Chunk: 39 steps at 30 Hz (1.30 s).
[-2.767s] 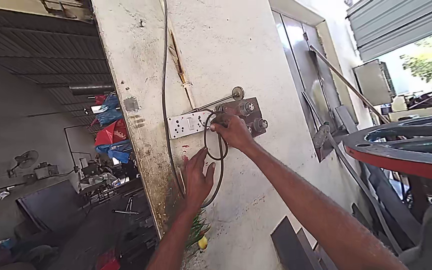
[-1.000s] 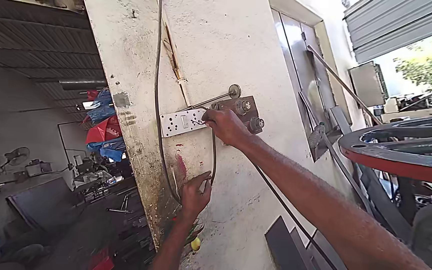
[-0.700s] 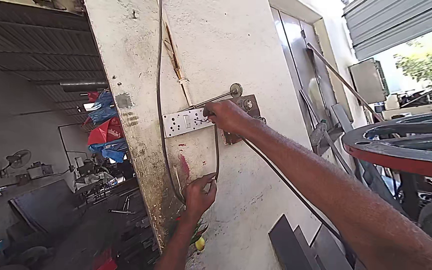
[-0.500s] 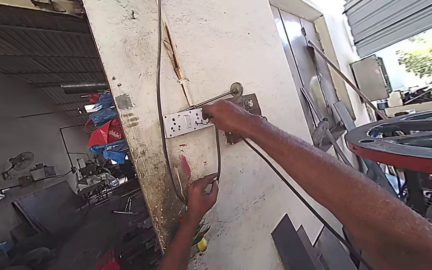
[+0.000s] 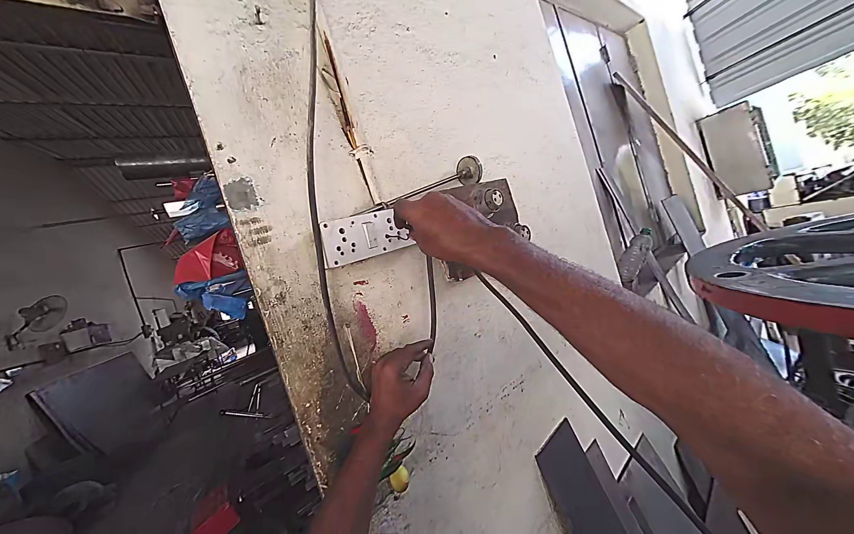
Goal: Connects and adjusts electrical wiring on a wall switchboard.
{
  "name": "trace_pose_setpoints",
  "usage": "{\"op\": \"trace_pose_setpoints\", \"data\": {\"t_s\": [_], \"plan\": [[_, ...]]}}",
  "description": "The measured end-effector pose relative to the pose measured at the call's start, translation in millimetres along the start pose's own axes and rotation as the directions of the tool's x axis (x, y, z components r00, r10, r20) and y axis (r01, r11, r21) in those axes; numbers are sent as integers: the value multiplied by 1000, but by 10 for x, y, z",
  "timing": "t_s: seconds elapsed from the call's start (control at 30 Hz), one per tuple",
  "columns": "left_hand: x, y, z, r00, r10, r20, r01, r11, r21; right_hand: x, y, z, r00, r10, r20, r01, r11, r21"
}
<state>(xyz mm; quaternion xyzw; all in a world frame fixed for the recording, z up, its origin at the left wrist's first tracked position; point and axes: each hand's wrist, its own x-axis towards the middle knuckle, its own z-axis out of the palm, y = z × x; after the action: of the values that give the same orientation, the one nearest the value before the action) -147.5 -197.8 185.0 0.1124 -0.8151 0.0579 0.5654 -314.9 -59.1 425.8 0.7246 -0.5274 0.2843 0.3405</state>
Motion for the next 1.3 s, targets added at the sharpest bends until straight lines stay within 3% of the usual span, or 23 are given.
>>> {"op": "trace_pose_setpoints", "data": {"t_s": [0.2,0.4,0.63,0.77,0.97,1.3], "plan": [[-1,1,0,1000,-8,9,8,1000,14,40,14,31,991,-73,-112,81,994,72],[-7,-19,8,1000,-12,4,12,1000,19,96,65,130,969,6,-247,64,959,276],[-14,-17,14,1000,-22,7,22,999,27,26,26,374,941,206,-267,-11,810,587],[-13,-8,16,1000,-29,7,29,999,37,23,-31,468,872,401,-280,-95,701,707],[-22,-16,10,1000,-29,5,29,999,20,-2,-40,617,807,472,-355,-161,753,638],[-24,-33,27,1000,-8,2,8,1000,30,-155,4,651,869,417,-268,-214,803,556]]}}
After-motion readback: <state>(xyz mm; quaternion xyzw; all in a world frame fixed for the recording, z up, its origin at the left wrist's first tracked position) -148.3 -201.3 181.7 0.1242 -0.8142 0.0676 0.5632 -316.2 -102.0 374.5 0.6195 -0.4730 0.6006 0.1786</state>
